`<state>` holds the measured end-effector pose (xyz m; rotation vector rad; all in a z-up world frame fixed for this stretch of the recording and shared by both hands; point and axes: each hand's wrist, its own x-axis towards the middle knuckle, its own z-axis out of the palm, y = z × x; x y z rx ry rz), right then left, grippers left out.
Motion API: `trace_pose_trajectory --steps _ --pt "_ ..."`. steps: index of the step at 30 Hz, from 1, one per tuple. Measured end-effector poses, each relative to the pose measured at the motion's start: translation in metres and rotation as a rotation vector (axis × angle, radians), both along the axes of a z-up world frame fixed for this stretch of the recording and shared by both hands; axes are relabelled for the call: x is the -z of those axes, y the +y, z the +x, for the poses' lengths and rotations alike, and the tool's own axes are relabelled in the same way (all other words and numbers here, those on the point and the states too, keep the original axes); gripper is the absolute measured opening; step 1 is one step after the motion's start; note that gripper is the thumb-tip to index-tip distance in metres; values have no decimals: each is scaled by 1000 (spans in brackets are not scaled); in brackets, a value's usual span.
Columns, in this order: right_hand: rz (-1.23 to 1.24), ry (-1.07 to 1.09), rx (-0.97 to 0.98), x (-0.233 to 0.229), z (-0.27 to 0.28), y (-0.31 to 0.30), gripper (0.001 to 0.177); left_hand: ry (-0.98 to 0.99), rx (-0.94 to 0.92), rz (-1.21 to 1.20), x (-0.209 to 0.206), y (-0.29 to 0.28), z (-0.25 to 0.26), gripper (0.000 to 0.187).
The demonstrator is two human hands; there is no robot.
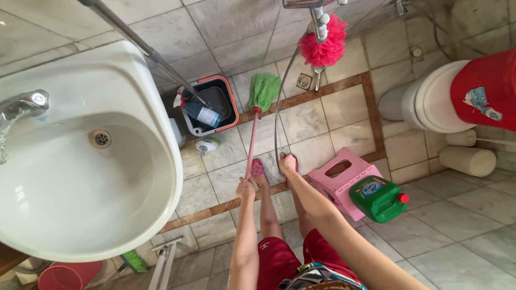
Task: Cleaning the bathroom sink, floor, and maintaining vacuum cleaner parts.
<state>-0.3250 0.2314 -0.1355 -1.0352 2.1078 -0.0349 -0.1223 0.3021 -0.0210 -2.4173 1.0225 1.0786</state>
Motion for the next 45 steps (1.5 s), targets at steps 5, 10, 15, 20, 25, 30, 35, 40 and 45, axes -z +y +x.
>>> trace_pose_trajectory --steps 5,10,15,20,25,30,35,40,45 --pt "-39 -45 17 -16 2 -2 50 -7 -10 -3 1 -2 -3 49" --pt "-99 -57 64 -24 1 -6 48 -14 0 0 1 0 -4 50" --pt "-11 -91 -12 -44 10 -13 44 -4 -16 36 1 -1 -4 49" --pt "-78 -62 7 -31 9 -12 45 -3 2 42 0 -1 -5 50" --pt "-50 -158 -45 -26 10 -11 44 -4 -9 32 0 4 -6 51" --pt "-119 -99 -108 -7 12 -10 45 5 -10 41 -1 3 -7 50" --pt "-137 -116 -36 -28 18 -18 44 15 -15 71 -2 1 -8 51" --pt "-107 -67 -34 -11 9 -13 45 19 -9 101 -9 0 -7 53" --pt "91 -44 25 -7 -3 -2 48 -53 19 -4 -1 6 -9 42"
